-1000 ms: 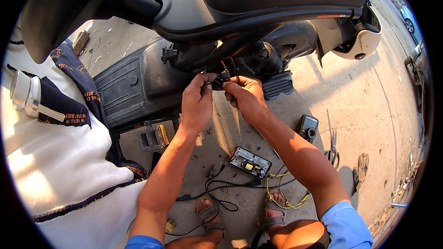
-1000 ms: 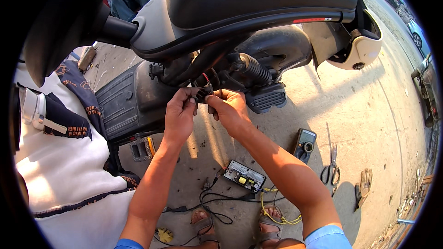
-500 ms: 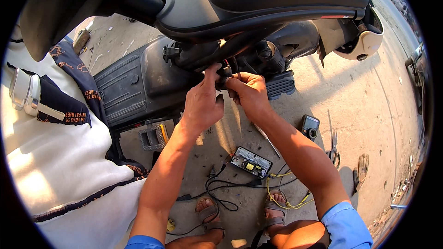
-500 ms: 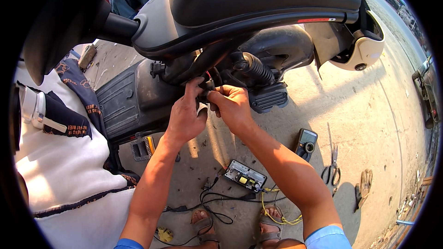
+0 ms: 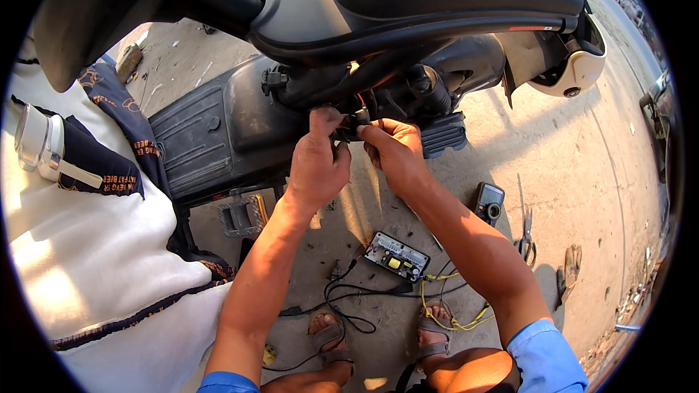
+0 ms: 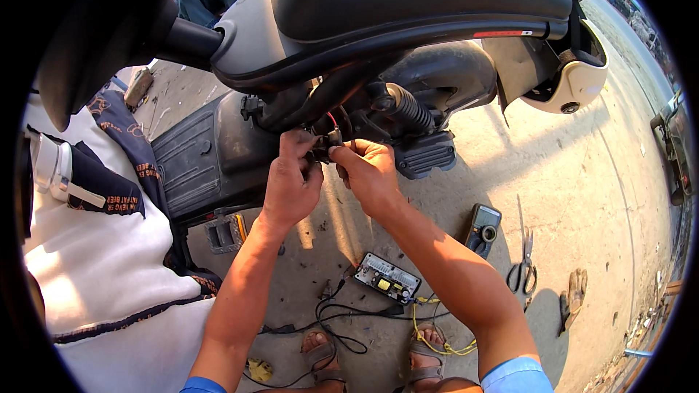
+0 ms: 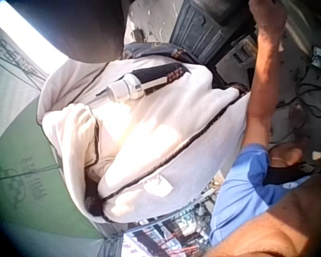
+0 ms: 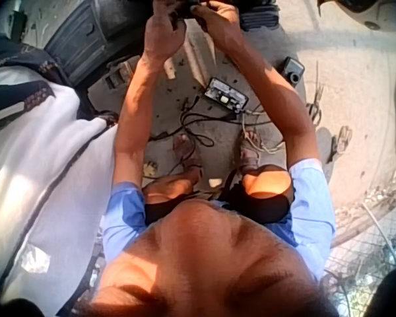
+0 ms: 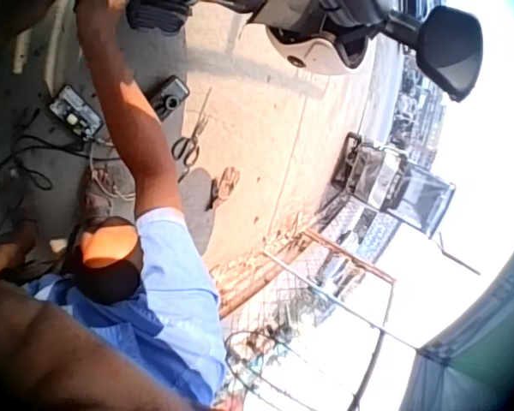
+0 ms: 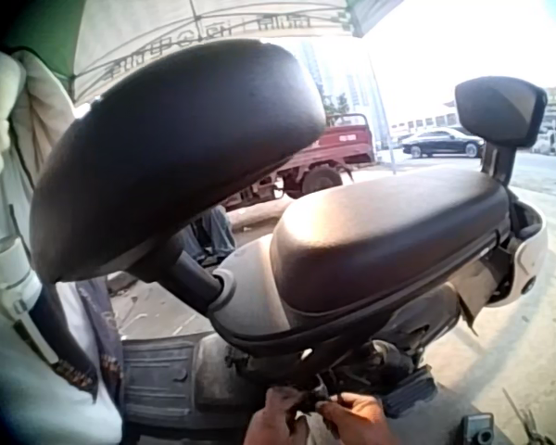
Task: The person repairs wiring on a motorcycle by stripping wire insulation, twisting exposed conductors, and securing connections with electrical tape. The person uses pliers to strip the wires and wraps the taped connections around the motorcycle's frame.
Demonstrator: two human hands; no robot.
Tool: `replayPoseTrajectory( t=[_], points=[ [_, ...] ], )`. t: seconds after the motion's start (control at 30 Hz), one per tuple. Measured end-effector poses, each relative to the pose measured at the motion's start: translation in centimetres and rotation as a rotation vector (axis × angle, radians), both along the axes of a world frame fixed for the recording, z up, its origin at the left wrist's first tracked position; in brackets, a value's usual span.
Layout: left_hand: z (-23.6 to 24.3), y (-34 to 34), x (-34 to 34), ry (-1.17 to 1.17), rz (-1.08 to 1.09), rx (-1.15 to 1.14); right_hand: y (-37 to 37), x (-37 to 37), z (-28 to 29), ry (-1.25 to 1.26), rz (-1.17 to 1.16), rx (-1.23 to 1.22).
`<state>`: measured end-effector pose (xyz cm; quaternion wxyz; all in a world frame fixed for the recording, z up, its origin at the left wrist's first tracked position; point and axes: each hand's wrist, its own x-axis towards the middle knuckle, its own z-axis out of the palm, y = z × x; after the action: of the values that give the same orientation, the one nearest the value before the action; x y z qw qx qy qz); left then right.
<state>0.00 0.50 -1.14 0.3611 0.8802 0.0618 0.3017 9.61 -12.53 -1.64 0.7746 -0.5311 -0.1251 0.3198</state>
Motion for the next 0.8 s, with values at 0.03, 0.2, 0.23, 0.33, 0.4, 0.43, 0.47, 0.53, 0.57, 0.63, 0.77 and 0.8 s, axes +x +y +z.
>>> replayPoseTrajectory(
  t=[0.03,0.2,0.23,0.33,0.4,0.43,0.47,0.53,0.57,0.63,0.77,0.8],
  points=[
    [0.0,-0.1,0.0,-0.029,-0.003,-0.033,0.0,-0.1,0.0,0.014,0.000,-0.002],
    [1.4,-1.0,-0.6,-0.068,0.099,-0.086,-0.3,0.1,0.3,-0.038,-0.002,-0.006],
    [1.3,-1.0,-0.5,-0.093,0.141,-0.056,-0.3,0.1,0.3,-0.041,-0.003,-0.006],
    [1.1,-0.7,-0.7,-0.129,0.195,-0.004,-0.2,0.1,0.4,-0.039,-0.002,-0.001],
    [0.5,-0.5,-0.9,-0.103,0.131,-0.026,-0.1,0.0,0.4,-0.009,0.009,0.025],
    [0.3,-0.5,-0.9,-0.090,0.134,-0.035,0.0,0.0,0.3,0.006,0.014,0.037],
    [0.2,-0.7,-0.9,-0.076,0.137,-0.043,0.0,0.0,0.4,0.015,0.013,0.033],
    [-0.1,-0.6,-0.9,-0.047,0.125,-0.038,0.2,-0.2,0.7,0.032,0.011,0.025],
    [-0.6,-0.3,-0.8,-0.030,0.110,-0.024,0.1,-0.2,0.7,0.030,0.037,0.024],
    [-0.7,-0.2,-0.6,-0.010,0.088,0.002,-0.1,0.1,0.7,0.024,0.086,0.022],
    [-0.1,-0.3,-0.3,0.096,0.078,-0.004,-0.6,0.4,0.8,-0.044,0.180,0.034],
    [0.1,-0.4,-0.4,0.145,0.079,-0.018,-0.6,0.5,1.0,-0.062,0.190,0.003]
  ],
)
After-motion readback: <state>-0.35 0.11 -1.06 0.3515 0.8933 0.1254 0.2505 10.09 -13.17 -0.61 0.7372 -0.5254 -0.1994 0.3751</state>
